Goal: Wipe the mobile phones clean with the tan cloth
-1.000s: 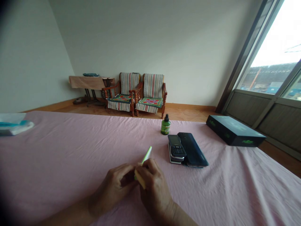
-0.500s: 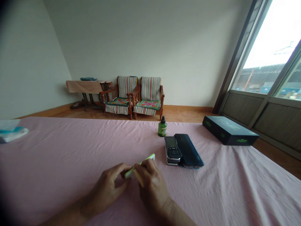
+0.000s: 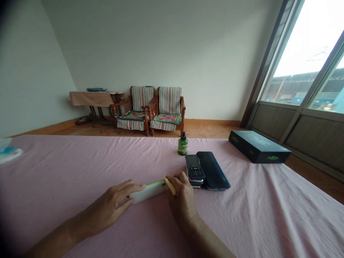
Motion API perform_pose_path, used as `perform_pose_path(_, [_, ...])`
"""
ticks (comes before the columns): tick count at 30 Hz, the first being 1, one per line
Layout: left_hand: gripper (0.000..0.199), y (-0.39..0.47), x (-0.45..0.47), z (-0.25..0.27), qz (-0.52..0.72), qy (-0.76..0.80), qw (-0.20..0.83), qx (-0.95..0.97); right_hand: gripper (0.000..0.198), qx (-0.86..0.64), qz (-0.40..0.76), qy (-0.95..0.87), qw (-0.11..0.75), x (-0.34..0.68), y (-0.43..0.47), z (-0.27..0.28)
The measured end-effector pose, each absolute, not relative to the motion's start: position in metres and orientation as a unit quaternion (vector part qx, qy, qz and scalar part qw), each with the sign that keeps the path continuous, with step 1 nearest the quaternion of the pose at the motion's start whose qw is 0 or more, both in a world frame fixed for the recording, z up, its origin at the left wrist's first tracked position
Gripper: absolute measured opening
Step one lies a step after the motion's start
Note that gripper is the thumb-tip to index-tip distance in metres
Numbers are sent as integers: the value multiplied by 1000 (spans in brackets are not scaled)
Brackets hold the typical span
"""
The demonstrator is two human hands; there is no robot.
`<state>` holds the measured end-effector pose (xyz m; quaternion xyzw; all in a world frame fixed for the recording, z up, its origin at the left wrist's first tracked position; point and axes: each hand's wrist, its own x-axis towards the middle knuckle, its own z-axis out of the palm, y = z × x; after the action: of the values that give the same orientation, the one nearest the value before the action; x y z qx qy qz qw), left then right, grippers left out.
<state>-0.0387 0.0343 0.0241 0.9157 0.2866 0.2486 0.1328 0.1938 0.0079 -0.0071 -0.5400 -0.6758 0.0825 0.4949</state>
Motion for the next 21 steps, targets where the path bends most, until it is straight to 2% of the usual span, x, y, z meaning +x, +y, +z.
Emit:
perform_pose_path(3, [45, 31, -33, 17, 279, 283, 111, 911, 22, -557, 104, -654, 501, 195, 12, -9])
perform_pose_path(10, [28, 26, -21, 0, 332, 302, 70, 891, 24, -584, 98, -673, 442, 191, 12, -19])
perform_pose_path(14, [32, 29, -22, 1, 325, 323, 72, 886, 22, -582, 117, -675, 439, 189, 11, -17])
perform_pose_path(18, [41, 30, -22, 2, 316, 315, 59, 893, 22, -570, 110, -653, 486, 187, 14, -11])
perform_pose_path(21, [41, 30, -22, 0, 324, 307, 50, 893, 23, -575, 97, -665, 467, 188, 19, -12])
